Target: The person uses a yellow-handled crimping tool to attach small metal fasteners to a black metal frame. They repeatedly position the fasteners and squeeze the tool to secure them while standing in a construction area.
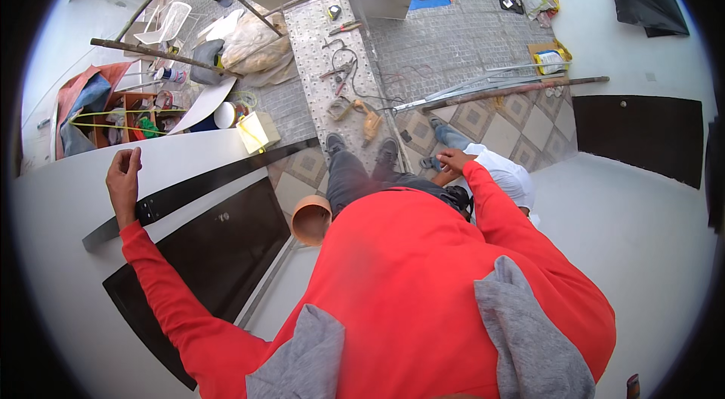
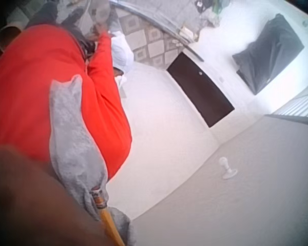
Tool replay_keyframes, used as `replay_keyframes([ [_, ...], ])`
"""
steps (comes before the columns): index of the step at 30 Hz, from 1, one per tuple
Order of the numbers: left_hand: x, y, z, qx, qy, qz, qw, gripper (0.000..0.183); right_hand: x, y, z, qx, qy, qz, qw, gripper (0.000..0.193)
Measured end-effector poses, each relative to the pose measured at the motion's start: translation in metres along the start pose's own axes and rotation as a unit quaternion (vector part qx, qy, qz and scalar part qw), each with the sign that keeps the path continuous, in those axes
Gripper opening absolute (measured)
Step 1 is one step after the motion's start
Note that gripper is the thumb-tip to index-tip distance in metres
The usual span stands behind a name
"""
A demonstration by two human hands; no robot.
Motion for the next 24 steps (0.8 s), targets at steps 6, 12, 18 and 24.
replay_keyframes([
  [6,-0.012,0.0,0.006,0.003,-0.001,-0.008,1.0,0.034,0.022,-0.011,-0.012,0.006,0.033,0.013,0.999,0.051],
  [12,-0.011,0.003,0.001,0.012,-0.006,-0.01,1.0,0.034,0.013,-0.008,-0.018,0.016,0.026,0.006,1.0,0.049],
  [18,-0.012,0.003,0.0,0.003,-0.012,-0.008,1.0,0.032,0.013,-0.001,-0.019,0.0,0.036,0.008,0.999,0.047],
  [24,-0.01,0.003,0.002,-0.007,-0.014,-0.005,1.0,0.033,0.012,-0.001,-0.015,0.002,0.055,0.021,0.998,0.046],
])
Point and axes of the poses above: each hand's wrist, its own y-axis towards the middle knuckle, its own x-axis out of the palm, z = x × y, the point moved 4 cm from there along y, towards the middle knuckle, and after that the axes turned 4 degrees about -y, right-handed, at the moved point
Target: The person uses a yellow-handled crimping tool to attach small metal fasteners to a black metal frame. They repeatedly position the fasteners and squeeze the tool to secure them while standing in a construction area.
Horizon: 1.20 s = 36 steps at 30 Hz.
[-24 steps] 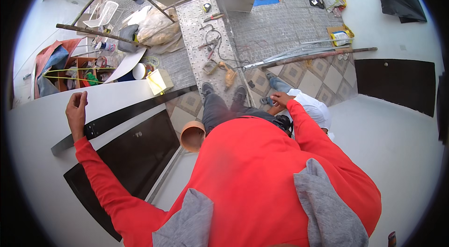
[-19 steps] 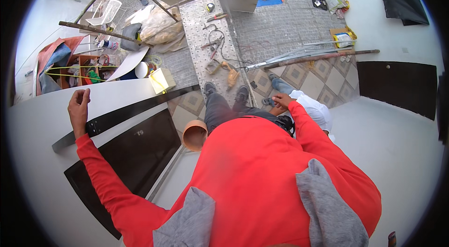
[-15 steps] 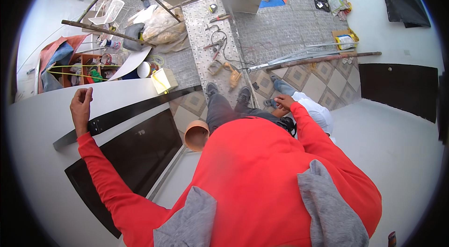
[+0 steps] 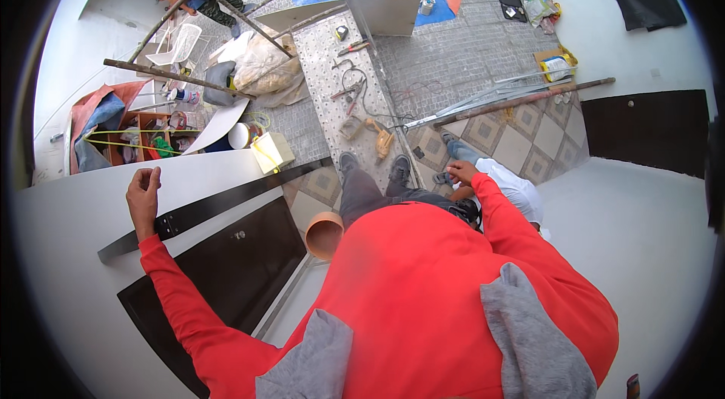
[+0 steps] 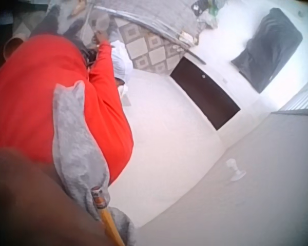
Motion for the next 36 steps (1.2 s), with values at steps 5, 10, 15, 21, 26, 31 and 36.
replay_keyframes([
  [5,-0.001,0.0,0.004,0.001,0.01,-0.008,1.0,0.033,0.004,-0.005,0.011,0.026,0.001,0.027,0.999,0.046],
  [10,0.001,-0.002,0.007,-0.005,0.015,-0.015,1.0,0.034,0.011,-0.005,0.032,0.004,0.033,0.028,0.999,0.048],
  [15,0.002,-0.002,0.004,-0.007,0.019,-0.017,1.0,0.034,0.013,0.003,0.048,-0.017,0.053,0.023,0.998,0.048],
  [21,0.003,0.001,0.001,-0.003,0.012,-0.021,1.0,0.032,0.006,0.004,0.047,0.012,0.071,0.036,0.997,0.044],
  [26,0.005,0.0,0.001,-0.01,0.003,-0.016,1.0,0.033,-0.001,0.011,0.054,0.005,0.044,0.05,0.998,0.045],
  [31,0.006,0.002,-0.002,-0.01,0.001,-0.022,1.0,0.032,-0.002,0.014,0.06,-0.033,0.041,0.046,0.998,0.044],
  [36,0.005,0.002,-0.004,-0.009,0.004,-0.018,1.0,0.031,-0.002,0.018,0.062,-0.032,0.008,0.027,0.999,0.048],
])
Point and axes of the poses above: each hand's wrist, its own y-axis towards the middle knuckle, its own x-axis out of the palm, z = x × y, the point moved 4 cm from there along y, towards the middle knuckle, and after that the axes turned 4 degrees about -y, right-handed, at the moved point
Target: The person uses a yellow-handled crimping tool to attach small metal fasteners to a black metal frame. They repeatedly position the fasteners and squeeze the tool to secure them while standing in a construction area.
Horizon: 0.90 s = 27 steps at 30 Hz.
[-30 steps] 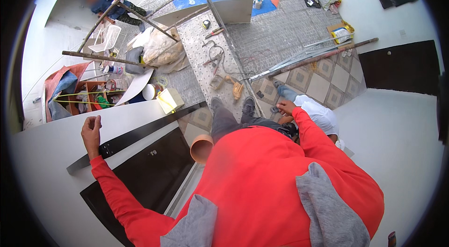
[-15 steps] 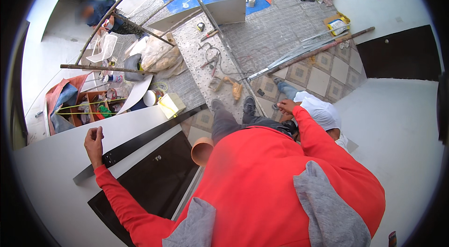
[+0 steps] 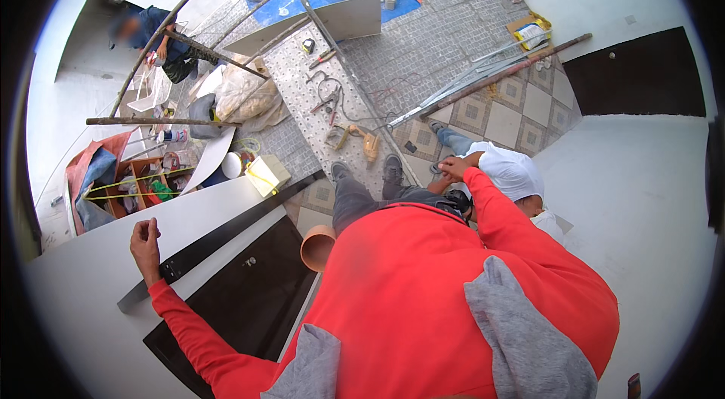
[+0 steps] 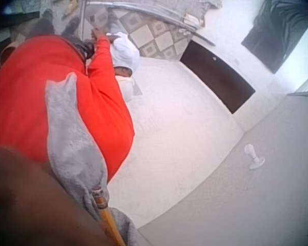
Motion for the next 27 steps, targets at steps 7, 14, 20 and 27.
replay_keyframes([
  [7,0.0,0.005,-0.014,-0.016,-0.013,-0.003,1.0,0.031,-0.024,0.019,0.038,-0.014,-0.081,-0.002,0.997,0.058],
  [14,-0.007,0.011,-0.028,-0.019,-0.006,0.01,1.0,0.036,-0.079,-0.009,0.008,0.003,0.116,0.136,0.984,0.053],
  [20,-0.012,0.011,-0.026,-0.033,-0.011,0.007,0.999,0.037,-0.067,-0.041,-0.027,-0.116,0.088,0.193,0.97,0.045],
  [27,-0.015,0.014,-0.029,-0.047,-0.02,-0.003,0.999,0.039,0.016,-0.062,0.095,0.108,0.214,0.09,0.967,0.039],
])
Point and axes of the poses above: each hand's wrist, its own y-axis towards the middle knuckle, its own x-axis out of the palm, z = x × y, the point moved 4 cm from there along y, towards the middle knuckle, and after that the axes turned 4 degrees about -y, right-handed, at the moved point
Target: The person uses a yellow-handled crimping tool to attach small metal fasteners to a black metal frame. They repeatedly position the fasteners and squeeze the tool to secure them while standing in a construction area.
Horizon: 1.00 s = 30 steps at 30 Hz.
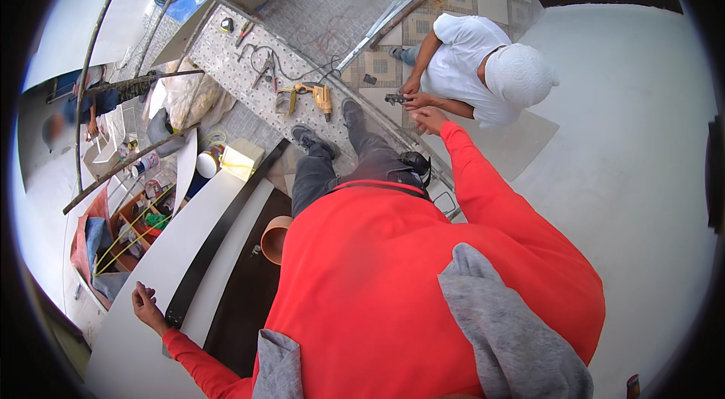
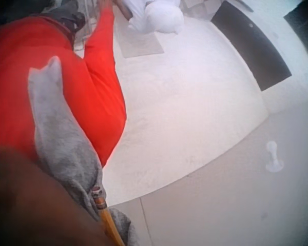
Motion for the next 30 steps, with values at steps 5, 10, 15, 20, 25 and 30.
replay_keyframes([
  [5,0.0,0.002,-0.003,-0.005,-0.001,0.001,1.0,0.04,0.02,-0.047,0.078,0.124,-0.022,-0.012,0.992,0.041],
  [10,0.0,0.002,-0.006,-0.01,-0.001,0.001,1.0,0.041,0.037,-0.051,0.086,0.077,0.026,-0.031,0.996,0.041],
  [15,0.001,0.003,-0.008,-0.011,0.011,0.001,1.0,0.041,0.048,-0.026,0.078,0.035,0.006,-0.026,0.999,0.042],
  [20,0.0,0.005,-0.01,-0.009,-0.002,0.0,1.0,0.041,0.055,-0.014,0.081,-0.035,-0.069,-0.044,0.996,0.042],
  [25,0.0,0.007,-0.013,-0.012,-0.001,-0.001,1.0,0.041,0.059,-0.015,0.098,-0.24,-0.175,-0.059,0.953,0.041],
  [30,-0.001,0.008,-0.016,-0.019,-0.006,0.002,1.0,0.041,0.064,-0.012,0.116,-0.202,-0.146,-0.069,0.966,0.042],
])
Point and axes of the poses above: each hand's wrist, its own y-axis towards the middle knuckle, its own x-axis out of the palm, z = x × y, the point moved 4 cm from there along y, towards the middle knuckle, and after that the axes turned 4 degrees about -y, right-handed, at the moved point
